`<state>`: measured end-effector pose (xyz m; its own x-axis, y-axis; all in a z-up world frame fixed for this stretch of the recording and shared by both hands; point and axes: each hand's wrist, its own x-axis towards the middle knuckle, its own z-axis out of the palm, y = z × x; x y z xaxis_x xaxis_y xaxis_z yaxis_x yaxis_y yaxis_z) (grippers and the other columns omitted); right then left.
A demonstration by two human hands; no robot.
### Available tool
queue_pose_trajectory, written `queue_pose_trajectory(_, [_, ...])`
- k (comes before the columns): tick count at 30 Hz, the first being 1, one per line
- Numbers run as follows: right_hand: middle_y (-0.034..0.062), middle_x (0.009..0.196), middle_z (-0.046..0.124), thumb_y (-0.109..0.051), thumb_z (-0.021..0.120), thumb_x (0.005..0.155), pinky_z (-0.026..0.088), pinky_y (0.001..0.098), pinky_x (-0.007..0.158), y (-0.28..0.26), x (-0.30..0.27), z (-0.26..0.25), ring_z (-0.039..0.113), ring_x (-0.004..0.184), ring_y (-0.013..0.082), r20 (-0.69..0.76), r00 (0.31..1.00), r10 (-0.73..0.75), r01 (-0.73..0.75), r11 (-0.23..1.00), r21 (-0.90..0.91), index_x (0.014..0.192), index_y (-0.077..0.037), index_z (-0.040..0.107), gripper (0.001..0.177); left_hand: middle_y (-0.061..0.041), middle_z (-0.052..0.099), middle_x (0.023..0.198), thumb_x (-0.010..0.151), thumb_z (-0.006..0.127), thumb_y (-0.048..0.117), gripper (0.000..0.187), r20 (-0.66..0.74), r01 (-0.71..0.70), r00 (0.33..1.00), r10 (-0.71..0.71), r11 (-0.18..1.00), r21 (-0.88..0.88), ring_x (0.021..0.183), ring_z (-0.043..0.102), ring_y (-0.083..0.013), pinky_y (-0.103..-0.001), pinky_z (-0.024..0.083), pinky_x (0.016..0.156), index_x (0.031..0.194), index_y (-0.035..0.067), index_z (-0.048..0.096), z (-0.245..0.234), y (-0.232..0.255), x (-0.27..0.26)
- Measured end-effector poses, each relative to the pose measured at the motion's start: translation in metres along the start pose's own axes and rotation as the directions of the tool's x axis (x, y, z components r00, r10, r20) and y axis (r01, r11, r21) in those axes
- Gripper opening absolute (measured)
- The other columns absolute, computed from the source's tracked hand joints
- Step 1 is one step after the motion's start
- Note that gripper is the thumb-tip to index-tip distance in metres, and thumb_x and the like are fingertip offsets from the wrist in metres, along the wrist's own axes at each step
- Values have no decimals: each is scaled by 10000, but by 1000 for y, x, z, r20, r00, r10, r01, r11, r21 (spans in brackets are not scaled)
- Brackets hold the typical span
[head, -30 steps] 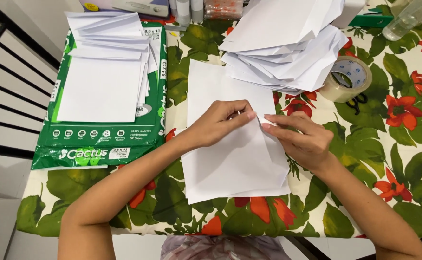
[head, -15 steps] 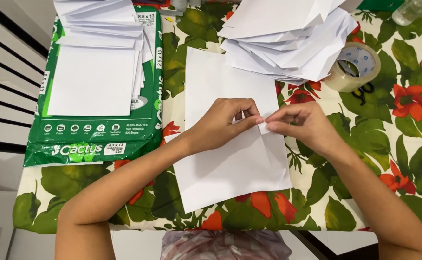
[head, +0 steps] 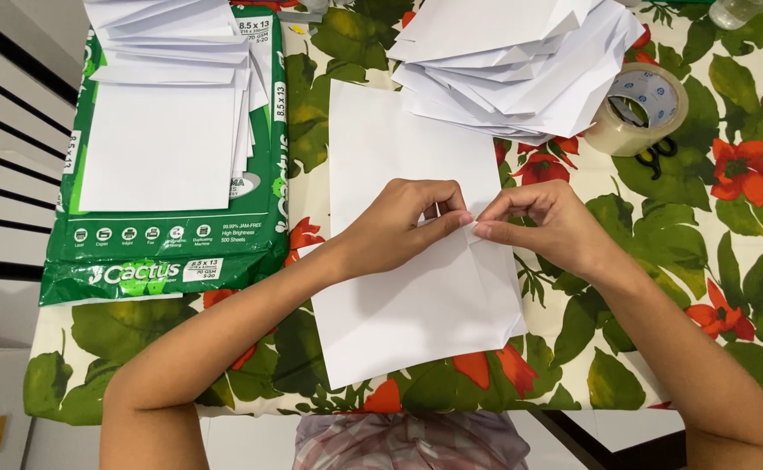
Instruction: The person is folding individual sheets of white paper and stacking them on a table.
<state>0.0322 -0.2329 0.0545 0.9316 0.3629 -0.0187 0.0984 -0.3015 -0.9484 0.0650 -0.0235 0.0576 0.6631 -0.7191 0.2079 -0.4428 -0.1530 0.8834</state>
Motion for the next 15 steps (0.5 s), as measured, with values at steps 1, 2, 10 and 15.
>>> queue_pose_trajectory(1, [68,644,679,-17,703,756,471,281,727,0,0,0,604,676,111,-1,1000,0,0,1000,1,803,-8,720,51,-31,575,643,901,518,120,126,1,0,1000,0,1000,0,593,540,-127,-238,440,534,789,86,565,1,-1,0])
queue_pose_trajectory(2, [63,638,674,-17,703,756,470,281,727,-1,0,0,600,675,109,3,1000,-7,7,1000,1,795,-13,720,43,-31,577,647,899,519,117,121,-1,-11,1000,11,1000,-2,597,542,-131,-242,447,548,790,87,564,2,-1,-1])
queue_pose_trajectory(10, [51,616,656,-17,695,757,464,301,734,-8,-3,5,582,676,119,23,1000,-19,21,998,-60,798,-27,721,50,-44,581,649,873,537,74,118,-22,-39,999,38,998,-42,650,569,-156,-286,488,650,755,73,553,9,-4,-4])
queue_pose_trajectory(15, [65,586,644,-30,665,779,472,315,733,-18,-6,9,571,665,133,30,1000,-8,12,991,-130,792,-34,718,55,-37,584,630,856,564,75,133,-31,-53,998,52,998,-40,649,585,-155,-293,500,659,725,82,540,13,-8,-4])
